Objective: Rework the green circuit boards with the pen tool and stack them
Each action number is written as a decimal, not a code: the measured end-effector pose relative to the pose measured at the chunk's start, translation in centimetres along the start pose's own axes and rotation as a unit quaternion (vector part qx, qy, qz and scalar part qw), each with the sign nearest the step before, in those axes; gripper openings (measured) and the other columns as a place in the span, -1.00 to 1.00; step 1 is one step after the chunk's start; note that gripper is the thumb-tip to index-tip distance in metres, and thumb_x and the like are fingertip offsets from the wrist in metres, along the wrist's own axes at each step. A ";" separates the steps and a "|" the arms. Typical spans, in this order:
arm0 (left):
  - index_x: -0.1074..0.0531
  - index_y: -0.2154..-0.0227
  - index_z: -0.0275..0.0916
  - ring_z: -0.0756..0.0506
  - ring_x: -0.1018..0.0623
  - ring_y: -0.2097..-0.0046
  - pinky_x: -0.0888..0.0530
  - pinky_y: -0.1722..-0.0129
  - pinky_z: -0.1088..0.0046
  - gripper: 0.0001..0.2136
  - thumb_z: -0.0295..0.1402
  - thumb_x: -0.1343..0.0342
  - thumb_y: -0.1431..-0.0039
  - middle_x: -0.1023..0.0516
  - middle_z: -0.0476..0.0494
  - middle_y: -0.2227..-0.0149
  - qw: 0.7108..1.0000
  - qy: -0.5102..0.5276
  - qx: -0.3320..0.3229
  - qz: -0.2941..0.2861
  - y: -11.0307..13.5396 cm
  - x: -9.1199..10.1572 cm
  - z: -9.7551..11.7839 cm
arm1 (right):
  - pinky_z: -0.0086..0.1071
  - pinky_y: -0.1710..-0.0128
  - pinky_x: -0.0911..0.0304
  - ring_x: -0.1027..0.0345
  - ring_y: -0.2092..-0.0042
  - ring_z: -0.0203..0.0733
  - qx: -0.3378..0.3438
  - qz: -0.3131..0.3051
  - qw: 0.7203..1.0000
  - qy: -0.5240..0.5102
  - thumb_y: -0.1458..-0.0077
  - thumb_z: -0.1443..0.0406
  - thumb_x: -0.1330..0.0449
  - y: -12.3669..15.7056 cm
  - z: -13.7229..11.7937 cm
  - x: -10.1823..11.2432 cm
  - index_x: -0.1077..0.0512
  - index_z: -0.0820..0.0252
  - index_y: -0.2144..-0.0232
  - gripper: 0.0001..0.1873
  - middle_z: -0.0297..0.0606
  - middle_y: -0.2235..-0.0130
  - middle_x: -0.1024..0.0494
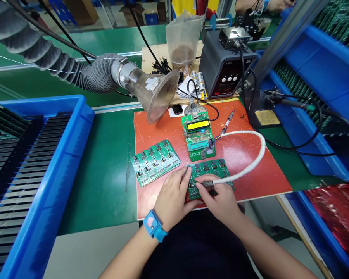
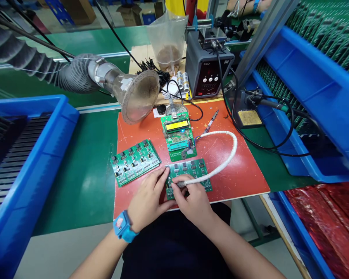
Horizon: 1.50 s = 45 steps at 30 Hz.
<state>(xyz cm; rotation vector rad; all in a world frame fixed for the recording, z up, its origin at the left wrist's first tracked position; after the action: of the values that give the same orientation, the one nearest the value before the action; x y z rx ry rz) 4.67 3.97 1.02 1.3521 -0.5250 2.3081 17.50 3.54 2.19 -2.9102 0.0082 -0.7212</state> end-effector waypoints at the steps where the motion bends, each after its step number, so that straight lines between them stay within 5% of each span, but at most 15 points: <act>1: -0.01 -0.28 -0.32 -0.39 -0.37 -0.18 -0.41 -0.12 -0.03 -0.15 -0.18 -0.31 -0.01 -0.30 -0.48 -0.18 1.000 -0.005 0.002 -0.001 -0.2 0.0 0.1 | -0.44 0.41 -0.42 -0.52 0.29 -0.19 0.001 0.000 1.000 0.000 -0.19 0.34 -0.11 0.0 0.0 0.0 -0.42 0.14 0.30 -0.92 -0.23 0.27 -0.57; 9: -0.07 -0.23 -0.45 -0.40 -0.31 -0.23 -0.37 -0.16 0.05 -0.16 -0.19 -0.31 0.04 -0.15 -0.56 -0.27 0.999 -0.044 -0.004 -0.028 -1.8 0.2 0.6 | -0.44 0.38 -0.42 -0.51 0.27 -0.19 0.009 0.010 1.000 0.002 -0.18 0.34 -0.12 0.1 0.2 0.1 -0.42 0.15 0.29 -0.93 -0.23 0.26 -0.57; 15: -0.09 -0.24 -0.49 -0.36 -0.34 -0.18 -0.34 -0.18 0.09 -0.15 -0.14 -0.29 0.04 -0.29 -0.47 -0.20 0.998 -0.040 -0.016 -0.056 -2.4 0.1 0.4 | -0.44 0.38 -0.42 -0.51 0.27 -0.19 0.008 0.008 1.000 -0.007 -0.19 0.35 -0.12 0.1 0.1 0.1 -0.43 0.15 0.29 -0.92 -0.23 0.26 -0.57; 26: -0.20 -0.19 -0.45 -0.35 -0.39 -0.04 -0.39 -0.05 0.08 -0.19 -0.12 -0.28 0.09 -0.40 -0.39 -0.12 0.997 -0.032 -0.042 0.048 -1.9 2.0 1.5 | -0.33 0.14 -0.43 -0.50 0.16 -0.17 -0.005 -0.003 0.998 -0.059 -0.19 0.32 -0.18 0.7 -0.1 0.9 -0.46 0.10 0.22 -0.90 -0.26 0.19 -0.57; 30: -0.17 -0.20 -0.40 -0.31 -0.40 -0.03 -0.39 -0.04 0.13 -0.16 -0.07 -0.32 0.09 -0.39 -0.38 -0.13 0.995 -0.032 -0.057 0.074 -1.3 3.4 1.5 | -0.41 0.33 -0.48 -0.50 0.38 -0.30 -0.048 0.020 0.985 -0.165 -0.21 0.30 -0.19 1.1 0.2 3.1 -0.46 0.07 0.19 -0.89 -0.29 0.17 -0.58; 36: -0.16 -0.21 -0.34 -0.33 -0.40 -0.05 -0.31 -0.06 0.10 -0.16 0.02 -0.29 0.05 -0.38 -0.40 -0.13 0.985 -0.102 -0.020 0.134 0.6 7.3 -3.0 | -0.44 0.42 -0.45 -0.45 0.46 -0.33 -0.110 0.142 0.966 -0.185 -0.16 0.22 -0.25 1.0 5.1 8.4 -0.43 0.15 0.20 -0.83 -0.25 0.27 -0.60; 41: -0.16 -0.22 -0.29 -0.37 -0.43 -0.05 -0.27 -0.06 0.05 -0.17 0.06 -0.26 0.03 -0.37 -0.41 -0.13 0.975 -0.134 0.058 0.166 2.2 9.0 -8.7 | -0.45 0.46 -0.40 -0.37 0.48 -0.35 -0.128 0.125 0.971 -0.160 -0.15 0.14 -0.25 1.2 8.2 8.6 -0.40 0.15 0.17 -0.73 -0.22 0.28 -0.59; 45: -0.16 -0.23 -0.24 -0.37 -0.37 -0.13 -0.24 -0.12 0.04 -0.19 0.06 -0.25 0.02 -0.35 -0.37 -0.14 0.978 -0.111 0.081 0.158 2.5 8.4 -10.6 | -0.40 0.41 -0.43 -0.39 0.44 -0.31 -0.127 0.105 0.977 -0.134 -0.17 0.13 -0.23 1.5 8.2 8.0 -0.39 0.17 0.16 -0.73 -0.18 0.25 -0.58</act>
<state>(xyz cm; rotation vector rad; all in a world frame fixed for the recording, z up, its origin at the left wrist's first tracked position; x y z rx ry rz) -8.03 8.62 3.32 1.7266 -0.6767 2.5095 28.45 2.90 -1.48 -3.1553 0.3997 -0.3092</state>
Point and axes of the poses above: each hand's wrist, its own y-axis away from the middle knuckle, its own x-axis out of the back of the hand, z = x × y, the point moved 7 cm from there along -y, towards the middle knuckle
